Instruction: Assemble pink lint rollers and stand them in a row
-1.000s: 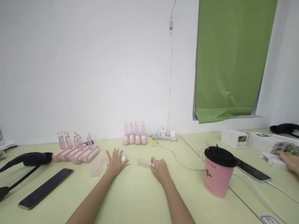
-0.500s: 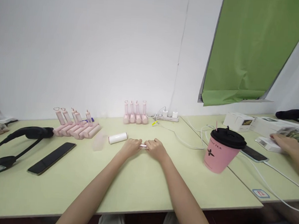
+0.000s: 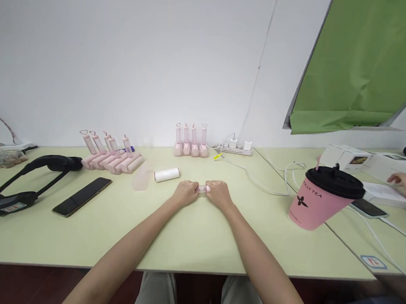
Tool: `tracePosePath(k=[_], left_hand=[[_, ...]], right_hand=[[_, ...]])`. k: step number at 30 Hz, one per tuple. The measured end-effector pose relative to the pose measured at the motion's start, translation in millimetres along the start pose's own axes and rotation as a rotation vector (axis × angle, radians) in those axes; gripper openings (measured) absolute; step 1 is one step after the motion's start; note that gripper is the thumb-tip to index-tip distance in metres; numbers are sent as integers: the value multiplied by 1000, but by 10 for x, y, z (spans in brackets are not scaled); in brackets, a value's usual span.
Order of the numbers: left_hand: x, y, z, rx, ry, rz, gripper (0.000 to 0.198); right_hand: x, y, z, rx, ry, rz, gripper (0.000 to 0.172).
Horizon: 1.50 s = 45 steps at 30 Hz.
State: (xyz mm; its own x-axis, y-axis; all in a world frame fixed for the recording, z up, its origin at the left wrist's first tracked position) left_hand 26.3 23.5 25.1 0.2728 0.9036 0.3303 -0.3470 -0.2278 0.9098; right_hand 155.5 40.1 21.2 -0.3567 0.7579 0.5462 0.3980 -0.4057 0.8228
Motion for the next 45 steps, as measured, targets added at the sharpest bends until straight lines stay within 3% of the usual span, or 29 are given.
tracePosePath(k=[4, 6, 8, 11, 13, 15, 18, 21, 25, 28, 32, 35, 39, 42, 45], left_hand=[[60, 247, -105, -279, 159, 344, 24], [50, 331, -151, -278, 238, 453, 25], [29, 316, -147, -200, 279, 396, 24], [-26, 192, -46, -114, 214, 243, 21], [-68, 125, 45, -107, 128, 223, 24], [-91, 80, 115, -108, 44, 232, 25], [-80, 27, 163, -111, -97, 204, 32], [-34, 40, 95, -90, -190, 226, 57], [-8, 188, -298, 73, -23, 415, 78], [-65, 266, -692, 187, 155, 442, 71], [-121, 246, -990, 270, 222, 300, 35], [-119, 226, -968, 298, 183, 288, 28], [-105, 232, -793, 261, 94, 360, 32], [-112, 257, -607, 225, 12, 438, 34], [-125, 260, -349, 210, -114, 466, 34]], right_hand=[[22, 252, 249, 422, -331, 372, 28], [11, 334, 377, 602, -457, 478, 31], [23, 327, 422, 755, -495, 404, 32], [59, 201, 290, 951, -386, 80, 30], [62, 120, 152, 1031, -307, -82, 40], [58, 85, 61, 1057, -285, -119, 46], [64, 103, 29, 1045, -320, -66, 47], [91, 161, 104, 1010, -381, 44, 48], [93, 188, 408, 1010, -569, 188, 52], [30, 128, 702, 966, -723, 100, 53], [-119, 109, 1001, 527, -896, -41, 52], [-165, 184, 1010, 222, -864, 6, 52], [-161, 328, 842, 7, -767, 200, 55], [-115, 382, 646, 3, -608, 307, 40], [-45, 291, 378, 164, -385, 257, 33]])
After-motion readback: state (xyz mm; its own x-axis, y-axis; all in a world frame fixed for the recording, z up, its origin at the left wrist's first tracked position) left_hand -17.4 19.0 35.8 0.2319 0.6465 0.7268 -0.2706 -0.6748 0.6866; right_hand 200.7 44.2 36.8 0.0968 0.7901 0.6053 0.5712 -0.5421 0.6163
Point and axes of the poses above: each hand's wrist, its own x-axis towards the middle knuckle, its own y-axis out of the back of the hand, z = x × y, the point moved 4 cm from there along x, towards the middle knuckle, and after that the axes turned 1 degree about -y, right-handed, at the moved point
